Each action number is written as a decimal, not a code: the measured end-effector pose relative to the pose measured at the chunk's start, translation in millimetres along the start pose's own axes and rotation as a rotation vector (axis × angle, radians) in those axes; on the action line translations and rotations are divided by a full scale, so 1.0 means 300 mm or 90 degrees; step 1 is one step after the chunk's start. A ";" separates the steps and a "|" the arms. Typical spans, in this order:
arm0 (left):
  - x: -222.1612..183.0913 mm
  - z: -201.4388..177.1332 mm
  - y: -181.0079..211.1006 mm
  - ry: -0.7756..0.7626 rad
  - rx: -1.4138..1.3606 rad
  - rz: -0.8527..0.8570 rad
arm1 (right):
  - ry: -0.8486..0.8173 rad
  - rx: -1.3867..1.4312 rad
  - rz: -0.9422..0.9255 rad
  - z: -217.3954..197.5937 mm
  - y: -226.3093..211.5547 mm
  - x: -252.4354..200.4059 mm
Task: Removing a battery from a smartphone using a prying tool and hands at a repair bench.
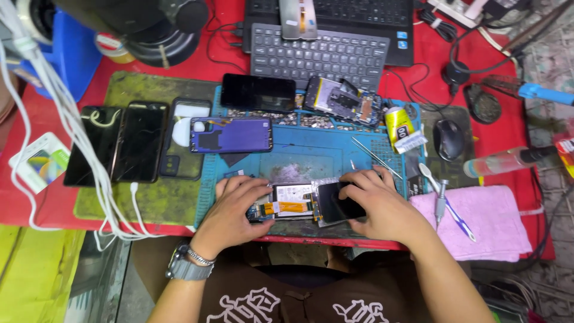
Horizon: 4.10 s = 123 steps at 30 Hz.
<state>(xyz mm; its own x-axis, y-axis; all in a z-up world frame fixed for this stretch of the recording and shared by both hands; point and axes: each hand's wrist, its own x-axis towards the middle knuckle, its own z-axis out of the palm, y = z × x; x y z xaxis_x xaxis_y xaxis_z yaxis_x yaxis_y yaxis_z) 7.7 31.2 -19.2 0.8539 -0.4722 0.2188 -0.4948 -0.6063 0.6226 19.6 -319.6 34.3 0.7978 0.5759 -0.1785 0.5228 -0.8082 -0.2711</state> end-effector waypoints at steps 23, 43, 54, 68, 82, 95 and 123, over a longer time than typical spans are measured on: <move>-0.005 0.016 0.003 0.026 0.008 -0.010 | -0.061 0.061 0.042 -0.041 0.058 -0.002; -0.004 0.010 0.005 0.010 0.018 -0.015 | -0.038 -0.042 -0.014 -0.052 0.011 0.026; -0.005 0.009 0.006 0.007 0.010 -0.025 | -0.090 0.034 0.061 -0.102 0.023 0.008; -0.002 0.013 0.006 0.027 0.005 -0.015 | -0.115 0.052 0.091 -0.123 0.022 0.001; -0.004 0.014 0.007 0.026 -0.012 -0.018 | -0.072 0.031 0.088 -0.068 -0.011 0.002; -0.002 -0.002 0.021 0.031 -0.016 -0.006 | -0.053 0.041 0.081 -0.056 0.029 0.006; -0.014 0.023 0.014 0.064 0.036 0.014 | 0.142 0.039 -0.095 0.158 -0.189 0.184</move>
<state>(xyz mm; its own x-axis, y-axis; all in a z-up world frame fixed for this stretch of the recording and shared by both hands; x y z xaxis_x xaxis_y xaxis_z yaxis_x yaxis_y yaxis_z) 0.9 26.2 -22.8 0.8534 -0.4203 0.3082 -0.5191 -0.6329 0.5744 19.9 -236.2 -5.0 0.7630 0.6415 0.0792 0.6262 -0.7033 -0.3365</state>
